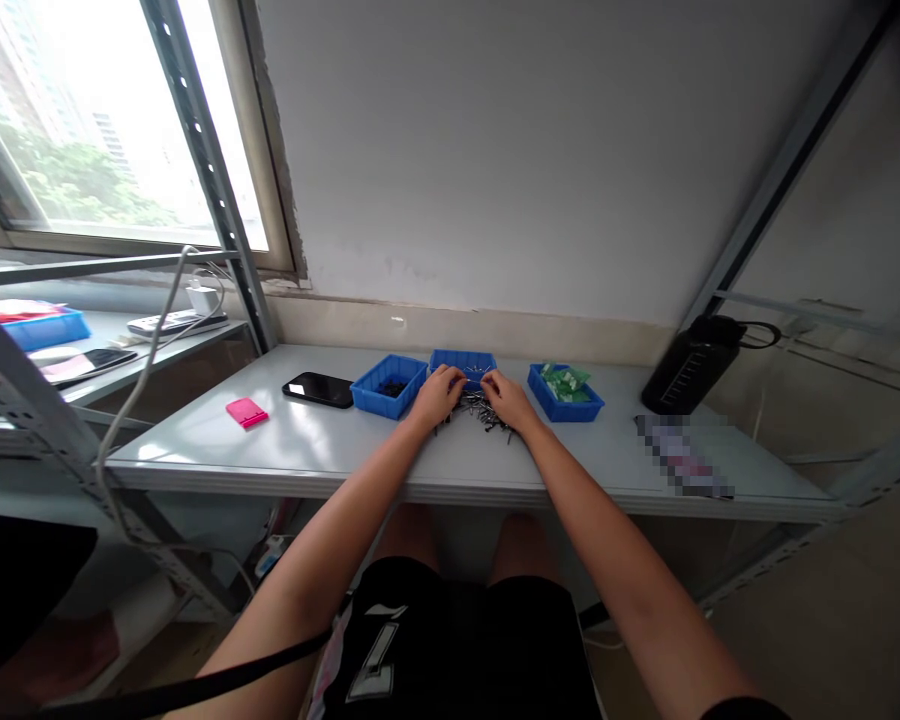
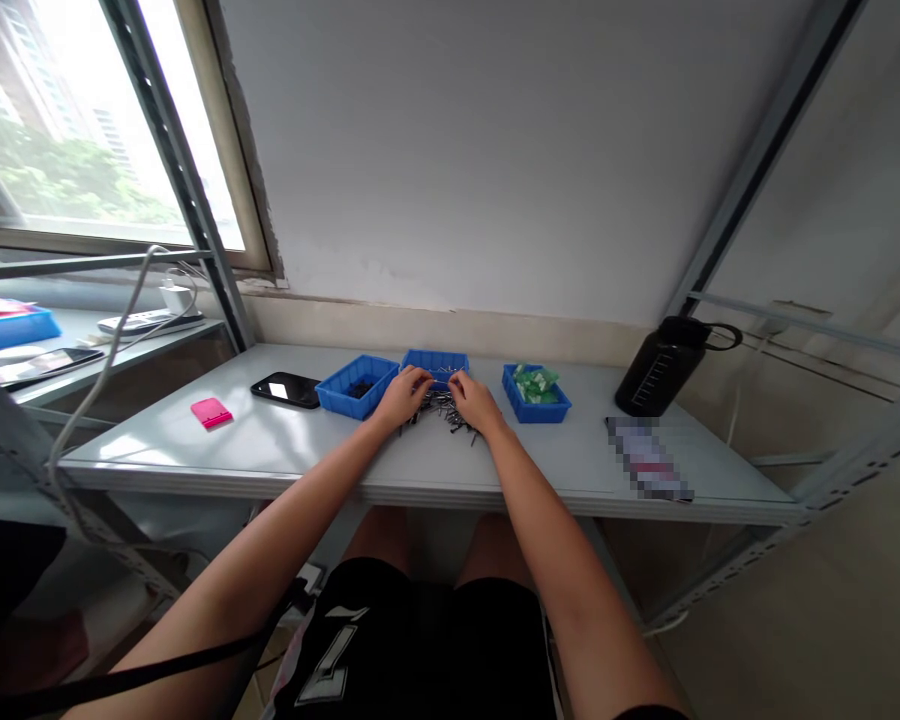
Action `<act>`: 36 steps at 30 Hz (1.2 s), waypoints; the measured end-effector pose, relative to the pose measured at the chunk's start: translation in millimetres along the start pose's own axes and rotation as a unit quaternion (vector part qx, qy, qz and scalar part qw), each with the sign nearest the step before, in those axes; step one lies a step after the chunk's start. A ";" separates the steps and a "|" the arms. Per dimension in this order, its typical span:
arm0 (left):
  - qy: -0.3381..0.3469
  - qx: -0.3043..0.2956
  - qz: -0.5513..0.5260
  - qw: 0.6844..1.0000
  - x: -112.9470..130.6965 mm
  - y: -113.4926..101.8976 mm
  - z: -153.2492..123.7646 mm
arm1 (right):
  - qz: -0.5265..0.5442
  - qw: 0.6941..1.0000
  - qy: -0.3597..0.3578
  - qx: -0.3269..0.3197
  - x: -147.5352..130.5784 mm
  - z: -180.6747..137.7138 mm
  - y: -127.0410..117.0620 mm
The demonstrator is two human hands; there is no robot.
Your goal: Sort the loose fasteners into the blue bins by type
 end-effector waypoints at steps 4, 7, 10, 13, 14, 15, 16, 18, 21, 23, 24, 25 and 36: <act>-0.006 0.005 0.009 1.000 0.9 -2.5 -0.1 | -0.006 0.999 0.000 -0.033 1.1 -1.7 8.3; -0.017 0.008 0.028 0.999 0.5 -3.2 -0.9 | -0.020 0.999 0.014 -0.027 5.3 -1.9 4.5; -0.031 0.001 0.054 0.998 -2.0 -1.6 -1.9 | -0.047 0.998 0.042 0.003 16.0 5.2 -7.8; -0.031 -0.023 0.086 0.996 -3.7 2.9 -2.9 | -0.074 0.995 0.067 0.028 27.1 22.3 -16.9; -0.029 -0.031 0.097 0.994 -3.8 4.3 -3.5 | -0.081 0.994 0.071 0.033 29.6 29.1 -17.5; -0.027 -0.039 0.108 0.993 -3.9 5.5 -4.2 | -0.085 0.993 0.074 0.037 31.3 35.6 -16.7; -0.024 -0.046 0.120 0.991 -3.9 6.5 -4.9 | -0.087 0.993 0.075 0.041 32.3 41.2 -15.2; -0.020 -0.059 0.144 0.988 -3.7 8.2 -6.6 | -0.087 0.992 0.076 0.054 33.5 47.4 -11.5; -0.014 -0.079 0.172 0.982 -3.0 10.8 -8.3 | -0.082 0.990 0.079 0.084 37.4 40.8 -10.2; -0.010 -0.092 0.182 0.979 -1.9 12.9 -8.6 | -0.077 0.988 0.084 0.104 43.1 28.9 -13.1; -0.007 -0.100 0.185 0.978 -1.0 14.1 -8.7 | -0.075 0.987 0.087 0.112 46.6 22.6 -15.3; -0.003 -0.108 0.187 0.976 0.1 15.4 -9.0 | -0.073 0.985 0.093 0.124 50.1 16.7 -18.1; 0.022 -0.140 0.217 0.966 7.4 19.7 -12.8 | -0.026 0.983 0.102 0.153 48.4 8.9 -17.9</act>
Point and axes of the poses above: each hand's wrist, its own z-axis towards the middle knuckle, its own y-axis out of the palm, x = y × z, the point moved 7 cm from there along z, towards the middle knuckle, and after that the axes turned 9 degrees about -y, right-handed, at the moved point
